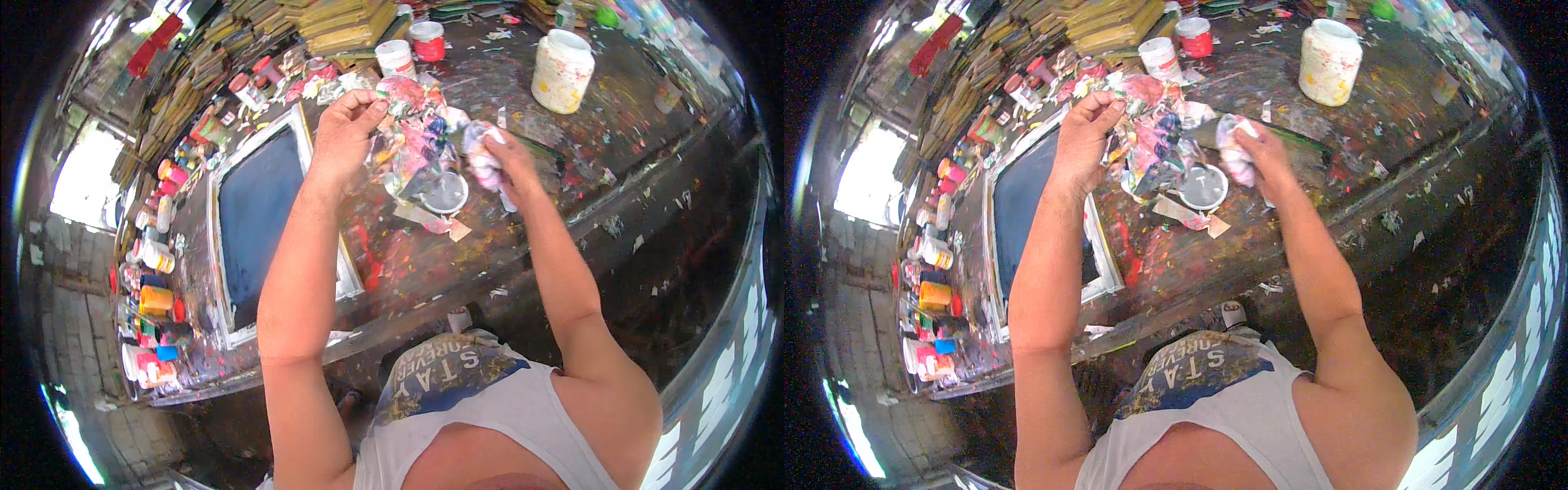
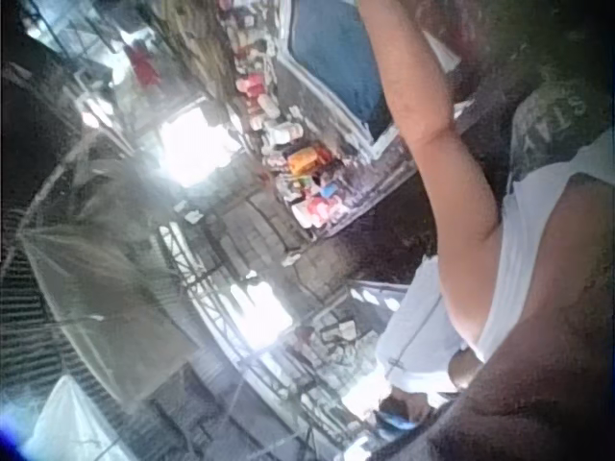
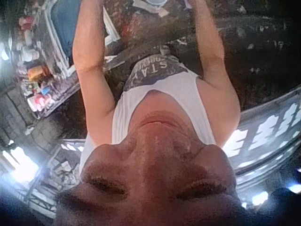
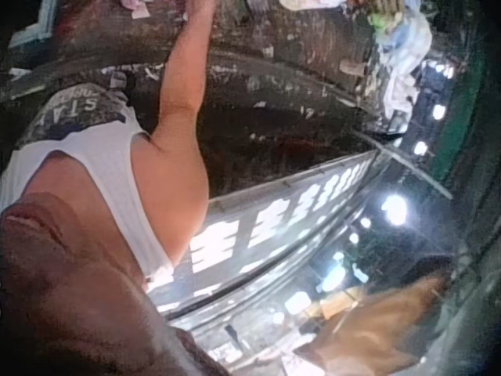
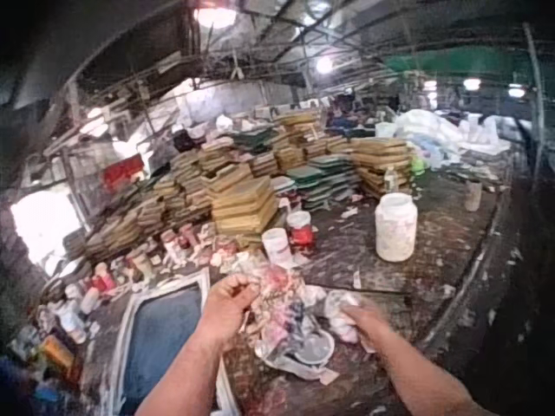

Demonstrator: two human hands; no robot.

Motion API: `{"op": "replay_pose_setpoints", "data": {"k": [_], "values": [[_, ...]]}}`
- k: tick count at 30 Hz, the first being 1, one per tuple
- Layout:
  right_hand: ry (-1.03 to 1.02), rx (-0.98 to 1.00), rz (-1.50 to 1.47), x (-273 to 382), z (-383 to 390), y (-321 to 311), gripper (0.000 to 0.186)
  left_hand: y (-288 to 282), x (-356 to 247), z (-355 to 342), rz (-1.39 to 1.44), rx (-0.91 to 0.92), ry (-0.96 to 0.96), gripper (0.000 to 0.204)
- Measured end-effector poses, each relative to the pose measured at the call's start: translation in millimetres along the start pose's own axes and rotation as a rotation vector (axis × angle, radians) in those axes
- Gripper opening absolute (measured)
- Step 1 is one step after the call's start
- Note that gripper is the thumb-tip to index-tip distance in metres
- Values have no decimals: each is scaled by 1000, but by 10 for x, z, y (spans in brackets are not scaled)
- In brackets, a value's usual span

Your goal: The person cleans a rectangular screen printing frame with a cloth, then applies black ink to the mesh using a squeegee and a brush. They repeatedly wipe the mesh and the workbench surface with a cloth and a sponge, handling ink containers and tools throughout.

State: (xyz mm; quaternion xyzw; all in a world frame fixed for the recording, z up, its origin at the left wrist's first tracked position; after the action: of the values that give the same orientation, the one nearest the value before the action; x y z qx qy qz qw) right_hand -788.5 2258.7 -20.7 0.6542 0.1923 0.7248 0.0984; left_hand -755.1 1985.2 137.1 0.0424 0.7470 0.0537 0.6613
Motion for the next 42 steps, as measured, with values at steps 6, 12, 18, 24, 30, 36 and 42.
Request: {"op": "replay_pose_setpoints", "data": {"k": [6, 12, 18, 24, 30, 36, 42], "values": [[55, 329, -418, -508, 312, 202, 50, 217, 389, -24, -373, 40, 26, 7], [43, 156, -175, -364, 147, -425, 33, -374, 658, -78, -194, -380, 40, 11], [-48, -159, -189, 4, 95, -1025, 26, -687, 894, -111, 24, -579, 8, 9], [-154, -162, 112, 467, 69, -969, 44, 65, 984, -165, -923, -113, 210, 49], [-144, 69, 252, 368, 129, -99, 44, 1085, 1494, -73, 526, -90, -294, 58], [-957, -90, 1123, 489, 406, 453, 43, 863, 1433, -29, 562, -373, -66, 39], [-159, -26, -200, -175, 128, 207, 67, 426, 1357, 72, 602, -412, -117, 37]]}}
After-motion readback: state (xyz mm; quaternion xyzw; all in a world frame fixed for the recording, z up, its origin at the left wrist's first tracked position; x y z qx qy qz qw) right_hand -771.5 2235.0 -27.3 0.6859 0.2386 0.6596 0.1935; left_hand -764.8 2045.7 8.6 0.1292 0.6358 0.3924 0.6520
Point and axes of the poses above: each hand's wrist, its own z-axis away from the middle knuckle, its own y-axis out of the palm, x = y × z, the point moved 8 cm from there along -z, towards the middle knuckle, and after that the axes turned 5 degrees about z, right-handed, at the moved point
